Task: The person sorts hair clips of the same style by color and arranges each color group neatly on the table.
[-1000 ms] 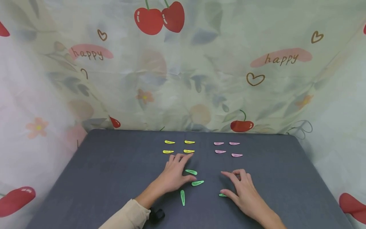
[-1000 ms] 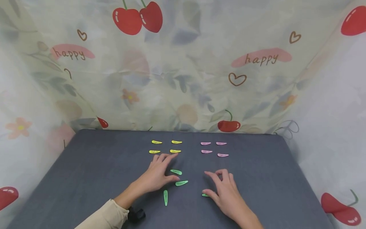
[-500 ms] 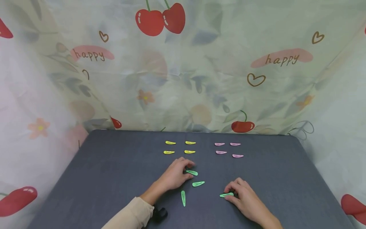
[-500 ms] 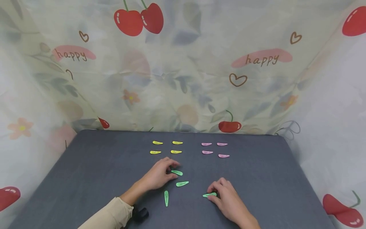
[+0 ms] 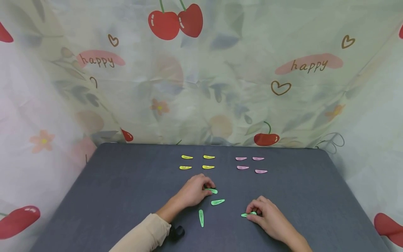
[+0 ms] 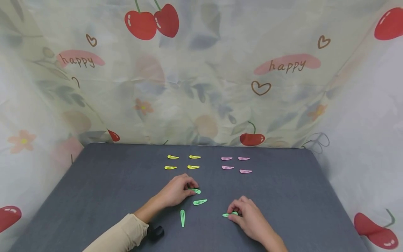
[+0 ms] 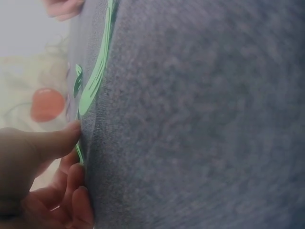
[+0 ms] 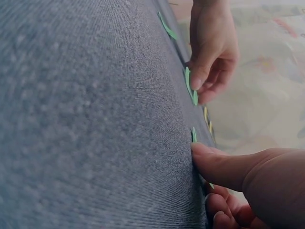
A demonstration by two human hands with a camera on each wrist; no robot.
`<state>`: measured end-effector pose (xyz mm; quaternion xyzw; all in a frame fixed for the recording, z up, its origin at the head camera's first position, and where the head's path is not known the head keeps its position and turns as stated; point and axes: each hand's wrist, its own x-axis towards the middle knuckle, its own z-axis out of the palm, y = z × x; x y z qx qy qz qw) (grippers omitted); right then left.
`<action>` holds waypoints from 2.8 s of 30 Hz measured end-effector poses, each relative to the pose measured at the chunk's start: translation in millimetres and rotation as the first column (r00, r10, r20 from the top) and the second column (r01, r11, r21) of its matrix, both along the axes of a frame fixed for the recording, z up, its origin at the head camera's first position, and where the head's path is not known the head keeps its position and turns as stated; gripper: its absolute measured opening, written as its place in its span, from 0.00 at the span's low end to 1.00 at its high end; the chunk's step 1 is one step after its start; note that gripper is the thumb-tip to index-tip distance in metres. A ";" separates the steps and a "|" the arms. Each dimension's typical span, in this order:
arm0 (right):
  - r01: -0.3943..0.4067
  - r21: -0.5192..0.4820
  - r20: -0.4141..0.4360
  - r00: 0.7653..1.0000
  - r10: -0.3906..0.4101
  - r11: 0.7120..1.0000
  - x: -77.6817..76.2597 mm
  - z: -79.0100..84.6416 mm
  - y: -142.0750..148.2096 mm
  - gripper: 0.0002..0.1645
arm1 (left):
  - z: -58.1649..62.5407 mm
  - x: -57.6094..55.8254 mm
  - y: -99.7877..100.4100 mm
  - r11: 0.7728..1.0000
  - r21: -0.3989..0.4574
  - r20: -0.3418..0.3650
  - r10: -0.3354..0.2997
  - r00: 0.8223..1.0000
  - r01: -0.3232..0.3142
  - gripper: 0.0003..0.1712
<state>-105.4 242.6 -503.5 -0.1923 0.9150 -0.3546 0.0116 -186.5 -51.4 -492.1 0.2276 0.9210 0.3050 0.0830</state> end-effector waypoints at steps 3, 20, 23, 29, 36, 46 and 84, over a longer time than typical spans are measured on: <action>-0.003 -0.002 0.008 1.000 0.003 1.000 -0.3 -0.2 0.4 0.10 | 0.0 -0.5 0.8 1.000 0.004 0.010 0.001 1.000 -0.001 0.05; -0.017 -0.011 0.043 0.999 0.017 1.000 -1.1 1.9 0.5 0.09 | 3.8 -4.3 -4.1 0.996 0.079 0.122 0.021 0.992 -0.030 0.01; -0.017 -0.009 0.043 0.999 0.017 1.000 -1.2 2.2 0.8 0.10 | 3.5 -4.7 -5.6 0.995 0.092 0.127 0.013 0.992 -0.024 0.05; -0.015 -0.010 0.043 0.999 0.016 1.000 -0.8 1.9 0.8 0.09 | 3.0 -6.4 -9.4 0.995 0.101 0.107 -0.005 0.994 -0.006 0.07; -0.016 -0.012 0.049 0.999 0.016 1.000 -1.5 0.8 1.3 0.09 | 9.2 -8.3 -19.9 0.991 0.133 0.109 0.014 0.994 -0.029 0.06; -0.016 -0.015 0.025 1.000 0.016 1.000 -1.2 -0.3 0.8 0.10 | 14.3 -17.5 -60.9 0.993 0.090 0.060 0.076 0.995 -0.081 0.05; -0.002 0.002 0.050 0.999 0.002 1.000 -2.1 1.0 0.5 0.10 | 2.4 -41.2 -114.6 0.983 0.007 0.172 0.177 0.969 -0.181 0.08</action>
